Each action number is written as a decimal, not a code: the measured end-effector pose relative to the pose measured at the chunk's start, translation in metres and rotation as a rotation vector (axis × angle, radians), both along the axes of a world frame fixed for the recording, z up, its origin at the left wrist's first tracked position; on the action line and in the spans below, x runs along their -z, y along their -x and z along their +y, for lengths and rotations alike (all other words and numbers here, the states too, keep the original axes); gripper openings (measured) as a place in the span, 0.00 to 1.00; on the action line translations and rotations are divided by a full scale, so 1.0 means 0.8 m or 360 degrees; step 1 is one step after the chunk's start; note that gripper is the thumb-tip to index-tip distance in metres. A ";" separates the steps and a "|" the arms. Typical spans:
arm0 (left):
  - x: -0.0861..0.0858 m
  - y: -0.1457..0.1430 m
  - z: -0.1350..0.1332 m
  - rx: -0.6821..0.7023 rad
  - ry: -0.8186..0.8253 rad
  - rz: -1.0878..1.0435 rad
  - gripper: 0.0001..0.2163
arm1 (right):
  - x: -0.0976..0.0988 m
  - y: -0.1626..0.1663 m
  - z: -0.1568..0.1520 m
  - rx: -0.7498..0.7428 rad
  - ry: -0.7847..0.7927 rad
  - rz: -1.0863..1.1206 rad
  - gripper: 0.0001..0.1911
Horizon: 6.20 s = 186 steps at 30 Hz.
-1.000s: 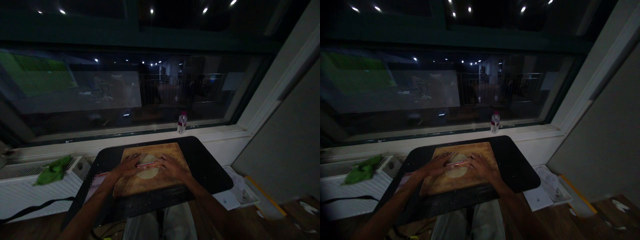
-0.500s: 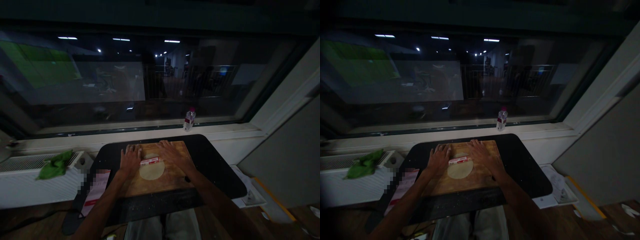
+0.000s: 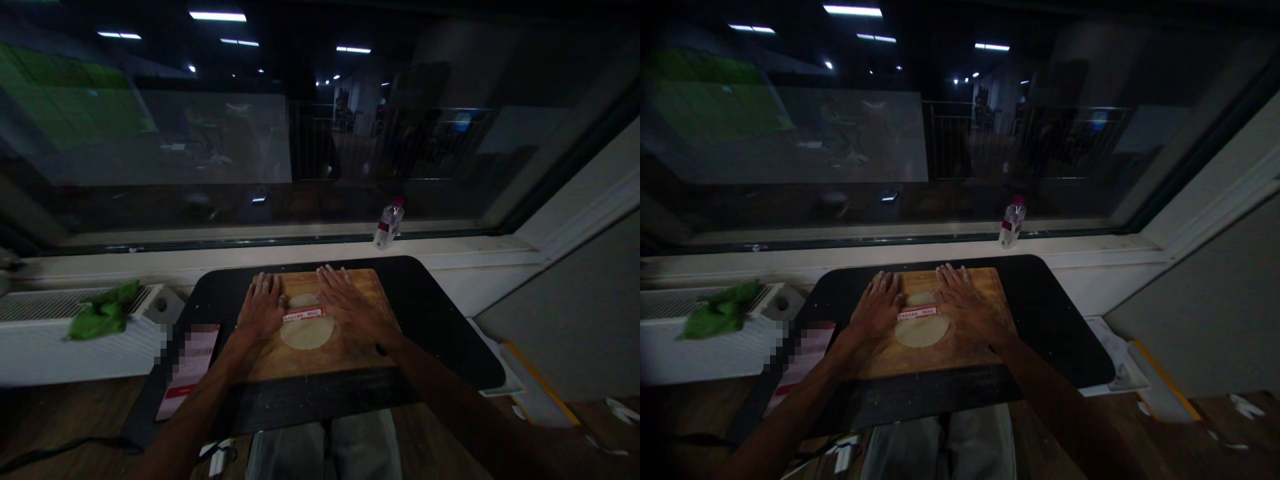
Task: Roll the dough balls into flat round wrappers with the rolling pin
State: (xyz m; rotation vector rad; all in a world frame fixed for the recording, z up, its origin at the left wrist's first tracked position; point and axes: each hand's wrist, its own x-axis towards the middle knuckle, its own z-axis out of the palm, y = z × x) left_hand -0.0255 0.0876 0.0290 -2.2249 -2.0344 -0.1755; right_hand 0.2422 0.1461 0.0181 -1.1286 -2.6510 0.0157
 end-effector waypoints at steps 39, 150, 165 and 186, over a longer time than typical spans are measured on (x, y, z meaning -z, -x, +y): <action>0.022 -0.021 -0.158 0.0236 -0.0323 -0.0200 0.29 | 0.011 0.000 -0.195 0.0410 -0.0211 0.0240 0.32; -0.031 -0.032 -0.064 0.0385 0.0675 -0.0224 0.43 | -0.049 -0.002 -0.097 0.0192 0.0800 -0.0009 0.50; -0.031 -0.020 -0.065 0.0484 0.0655 -0.0333 0.39 | -0.051 -0.001 -0.107 0.0215 0.0735 0.0034 0.45; -0.027 -0.016 -0.060 0.0478 0.0684 -0.0368 0.36 | -0.038 0.017 -0.114 0.0298 0.0736 -0.0073 0.54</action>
